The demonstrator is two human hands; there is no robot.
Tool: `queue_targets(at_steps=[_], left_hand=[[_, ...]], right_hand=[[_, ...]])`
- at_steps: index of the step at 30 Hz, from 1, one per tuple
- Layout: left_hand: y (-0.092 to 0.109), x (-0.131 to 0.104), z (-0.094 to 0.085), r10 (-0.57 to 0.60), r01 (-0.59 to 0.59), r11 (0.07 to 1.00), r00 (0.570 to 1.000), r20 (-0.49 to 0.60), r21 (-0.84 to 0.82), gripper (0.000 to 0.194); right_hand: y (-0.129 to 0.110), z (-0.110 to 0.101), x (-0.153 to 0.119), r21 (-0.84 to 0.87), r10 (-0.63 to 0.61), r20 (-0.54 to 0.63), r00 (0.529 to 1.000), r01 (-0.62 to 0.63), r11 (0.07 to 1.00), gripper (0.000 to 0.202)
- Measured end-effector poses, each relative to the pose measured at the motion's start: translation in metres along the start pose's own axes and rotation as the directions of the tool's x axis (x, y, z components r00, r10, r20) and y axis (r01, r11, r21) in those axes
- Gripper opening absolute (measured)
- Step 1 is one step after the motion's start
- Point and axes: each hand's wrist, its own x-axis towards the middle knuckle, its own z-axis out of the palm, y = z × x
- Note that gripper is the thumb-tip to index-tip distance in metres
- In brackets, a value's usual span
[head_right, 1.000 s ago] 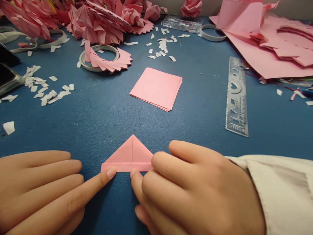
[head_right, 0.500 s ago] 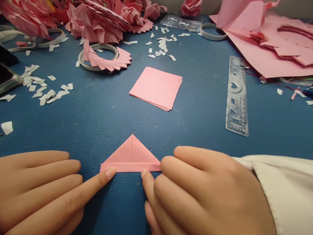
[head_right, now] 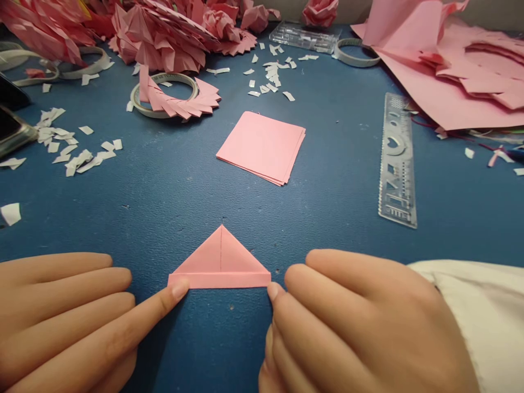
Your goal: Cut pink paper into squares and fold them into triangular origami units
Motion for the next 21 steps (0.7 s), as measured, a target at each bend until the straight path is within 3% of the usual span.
queue_targets(at_steps=[4,7,9,12,14,18,21], left_hand=[[-0.003,0.001,0.001,-0.014,0.013,0.999,0.999,-0.03,-0.029,0.026],[-0.004,0.002,0.001,0.004,-0.005,0.999,1.0,-0.028,-0.034,0.02],[-0.003,0.004,0.001,0.018,-0.019,0.999,1.0,-0.023,-0.03,0.023],[-0.002,0.006,0.001,0.031,-0.031,0.999,0.999,-0.015,-0.009,0.025],[-0.002,0.005,0.0,0.033,-0.033,0.999,0.999,-0.006,-0.001,0.024],[-0.002,0.0,-0.001,0.006,-0.006,1.0,1.0,-0.02,0.003,0.016],[-0.004,-0.004,0.0,0.007,-0.007,1.0,0.999,-0.044,-0.004,0.023]], right_hand=[[0.0,0.003,-0.001,-0.002,-0.022,-0.026,0.999,0.022,1.0,0.026],[0.004,0.007,0.006,0.0,-0.066,0.04,0.997,0.066,0.998,0.02],[0.009,0.009,0.014,0.044,-0.156,0.123,0.98,0.152,0.987,0.022],[0.016,0.01,0.023,0.162,-0.337,0.217,0.916,0.307,0.938,0.021],[0.017,0.01,0.022,0.133,-0.311,0.199,0.929,0.289,0.948,0.019],[0.01,0.007,0.013,0.03,-0.144,0.149,0.978,0.141,0.99,0.029],[0.008,0.007,0.01,0.015,-0.145,0.081,0.986,0.144,0.989,0.035]])
